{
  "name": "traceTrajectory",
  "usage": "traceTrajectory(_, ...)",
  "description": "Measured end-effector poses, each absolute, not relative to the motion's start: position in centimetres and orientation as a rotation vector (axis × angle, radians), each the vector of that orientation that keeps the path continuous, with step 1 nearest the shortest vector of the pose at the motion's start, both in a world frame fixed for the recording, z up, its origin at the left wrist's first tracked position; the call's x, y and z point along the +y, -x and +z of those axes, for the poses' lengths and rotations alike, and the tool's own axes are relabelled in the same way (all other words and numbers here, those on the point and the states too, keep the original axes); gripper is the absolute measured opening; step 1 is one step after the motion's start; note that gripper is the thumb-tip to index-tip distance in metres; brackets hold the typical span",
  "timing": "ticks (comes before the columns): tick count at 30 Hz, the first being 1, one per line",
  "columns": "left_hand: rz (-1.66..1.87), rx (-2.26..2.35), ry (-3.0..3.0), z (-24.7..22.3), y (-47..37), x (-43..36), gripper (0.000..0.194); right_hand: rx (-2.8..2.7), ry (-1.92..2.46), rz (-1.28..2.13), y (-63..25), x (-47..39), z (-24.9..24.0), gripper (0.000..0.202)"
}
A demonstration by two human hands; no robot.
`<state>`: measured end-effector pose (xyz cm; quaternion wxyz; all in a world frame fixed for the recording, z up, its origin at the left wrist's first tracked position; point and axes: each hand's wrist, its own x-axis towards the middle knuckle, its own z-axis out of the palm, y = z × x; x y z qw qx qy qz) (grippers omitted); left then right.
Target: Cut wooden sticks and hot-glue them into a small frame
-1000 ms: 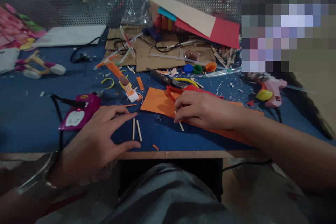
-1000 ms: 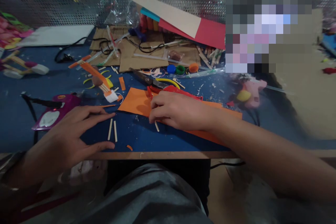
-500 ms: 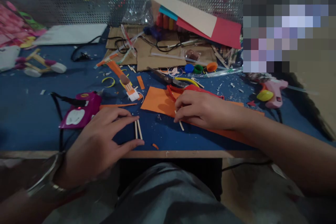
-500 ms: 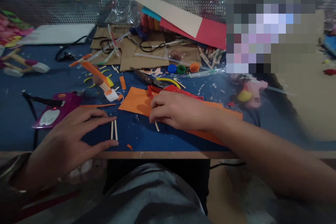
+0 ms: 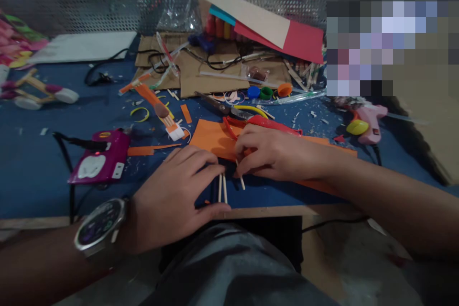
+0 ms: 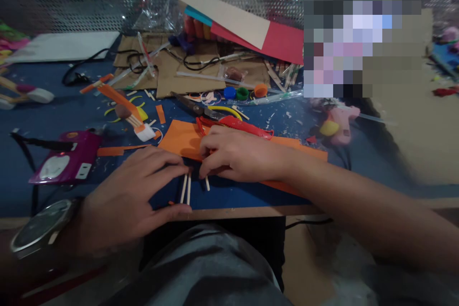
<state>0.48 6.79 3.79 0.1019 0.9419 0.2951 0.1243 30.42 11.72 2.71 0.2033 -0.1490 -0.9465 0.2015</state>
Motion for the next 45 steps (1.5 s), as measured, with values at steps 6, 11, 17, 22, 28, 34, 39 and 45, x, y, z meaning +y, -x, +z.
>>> traceTrajectory(6, 0.290, 0.757, -2.864, 4.2, -2.8, 8.4, 0.044, -2.630, 0.392, 0.643, -30.1, 11.5, 2.7, 0.025)
traceTrajectory(11, 0.298, 0.748, -2.891, 3.7, -2.7, 8.8, 0.052, -2.640, 0.426, 0.666, -30.1, 11.3, 2.8, 0.021)
traceTrajectory(17, 0.352, 0.794, -2.776, 3.5, -1.4, 8.9, 0.056, -2.611, 0.538, 0.732, -30.1, 11.2, 3.2, 0.008)
traceTrajectory(22, 0.395, 0.831, -2.712, 3.4, -0.7, 8.9, 0.054, -2.616, 0.624, 0.690, -30.1, 11.2, 3.3, 0.013)
traceTrajectory(28, 0.360, 0.847, -2.703, 3.3, -0.9, 9.1, 0.054, -2.645, 0.691, 0.650, -30.3, 11.3, 3.2, 0.021)
traceTrajectory(34, 0.363, 0.801, -2.748, 3.5, -1.3, 9.3, 0.054, -2.655, 0.736, 0.648, -30.0, 11.1, 3.4, 0.028)
traceTrajectory(39, 0.352, 0.751, -2.798, 3.6, -1.5, 9.6, 0.065, -2.657, 0.746, 0.595, -30.1, 11.1, 3.3, 0.037)
traceTrajectory(45, 0.316, 0.726, -2.720, 3.9, -1.3, 9.7, 0.062, -2.682, 0.741, 0.618, -30.1, 11.0, 3.7, 0.033)
